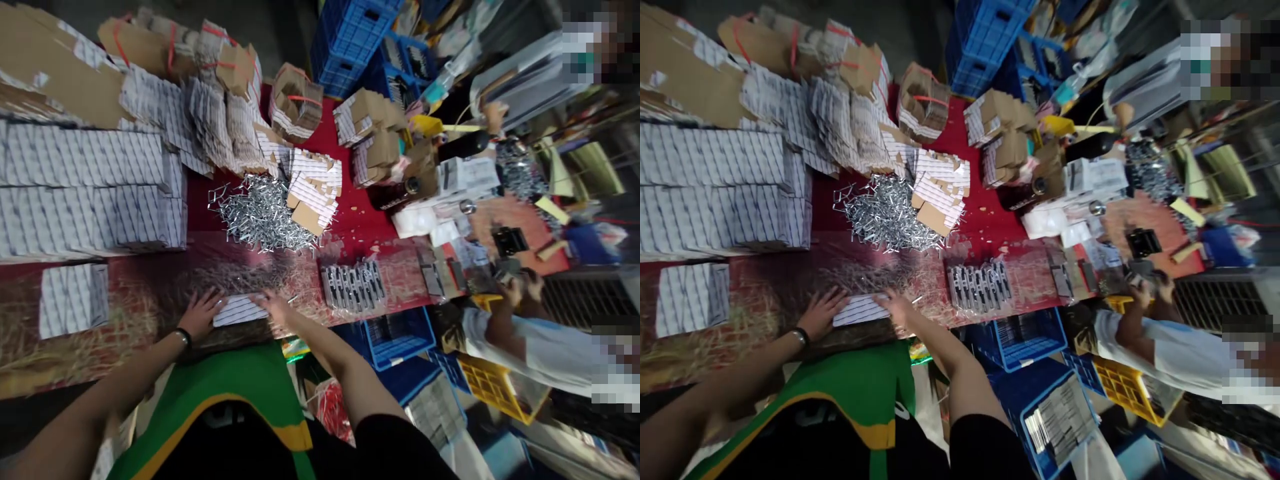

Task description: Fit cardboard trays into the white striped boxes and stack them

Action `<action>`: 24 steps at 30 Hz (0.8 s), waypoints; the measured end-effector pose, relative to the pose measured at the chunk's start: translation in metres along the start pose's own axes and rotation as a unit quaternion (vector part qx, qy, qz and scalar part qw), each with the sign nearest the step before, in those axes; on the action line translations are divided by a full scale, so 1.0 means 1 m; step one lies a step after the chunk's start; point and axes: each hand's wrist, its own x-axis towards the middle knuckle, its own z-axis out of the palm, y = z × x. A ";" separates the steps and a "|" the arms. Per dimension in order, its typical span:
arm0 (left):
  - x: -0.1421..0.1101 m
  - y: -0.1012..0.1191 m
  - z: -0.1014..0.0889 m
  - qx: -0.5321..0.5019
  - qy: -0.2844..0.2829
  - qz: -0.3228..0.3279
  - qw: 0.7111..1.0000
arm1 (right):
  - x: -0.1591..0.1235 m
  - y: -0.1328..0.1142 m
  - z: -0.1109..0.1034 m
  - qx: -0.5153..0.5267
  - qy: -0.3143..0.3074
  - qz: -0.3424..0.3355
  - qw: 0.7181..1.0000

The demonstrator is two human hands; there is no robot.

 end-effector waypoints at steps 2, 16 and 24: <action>0.001 0.010 -0.004 0.100 -0.036 0.032 0.994 | -0.005 -0.002 0.004 -0.106 -0.044 -0.031 0.993; 0.030 0.030 0.018 0.216 -0.051 0.019 0.975 | 0.016 -0.006 -0.003 -0.221 -0.075 -0.016 0.972; 0.024 0.049 0.032 0.227 -0.062 0.020 0.972 | 0.005 -0.016 0.003 -0.244 -0.030 -0.024 0.969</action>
